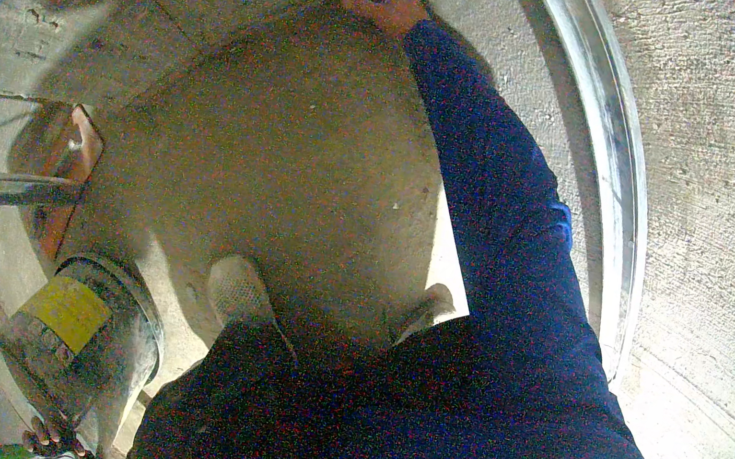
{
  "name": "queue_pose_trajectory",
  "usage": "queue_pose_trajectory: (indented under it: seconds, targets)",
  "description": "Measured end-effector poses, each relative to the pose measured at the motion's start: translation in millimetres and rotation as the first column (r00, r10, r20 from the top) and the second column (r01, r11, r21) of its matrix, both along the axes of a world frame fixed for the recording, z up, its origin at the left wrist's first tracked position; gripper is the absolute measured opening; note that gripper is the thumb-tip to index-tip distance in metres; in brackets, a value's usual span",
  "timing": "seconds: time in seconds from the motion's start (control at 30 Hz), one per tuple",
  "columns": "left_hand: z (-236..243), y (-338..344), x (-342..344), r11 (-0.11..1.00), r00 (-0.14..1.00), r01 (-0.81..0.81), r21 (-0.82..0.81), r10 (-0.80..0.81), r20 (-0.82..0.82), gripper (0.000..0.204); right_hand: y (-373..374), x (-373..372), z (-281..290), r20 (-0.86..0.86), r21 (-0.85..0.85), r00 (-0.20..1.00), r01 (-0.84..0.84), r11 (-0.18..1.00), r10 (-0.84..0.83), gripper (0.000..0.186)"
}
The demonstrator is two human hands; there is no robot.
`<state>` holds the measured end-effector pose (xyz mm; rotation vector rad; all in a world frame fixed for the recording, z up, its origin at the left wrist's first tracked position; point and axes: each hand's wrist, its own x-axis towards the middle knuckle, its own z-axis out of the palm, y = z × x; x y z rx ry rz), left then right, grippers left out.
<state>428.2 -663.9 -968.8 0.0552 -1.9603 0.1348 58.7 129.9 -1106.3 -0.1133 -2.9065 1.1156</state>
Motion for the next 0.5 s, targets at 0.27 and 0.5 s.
queue_pose_trajectory:
  seconds: [0.27,0.5]
  targets:
    - [4.7,22.5,-20.2,0.916,0.996,-0.085,-0.393,0.091,-0.003,0.038,3.9,-5.5,-8.6,-0.031,-0.039,0.999,-0.044,0.998,0.042,0.075]
    - [20.5,41.2,3.0,0.941,0.849,-0.248,-0.229,0.326,0.416,0.031,6.3,-5.2,-8.3,-0.022,-0.045,0.999,-0.048,0.998,0.048,0.073]
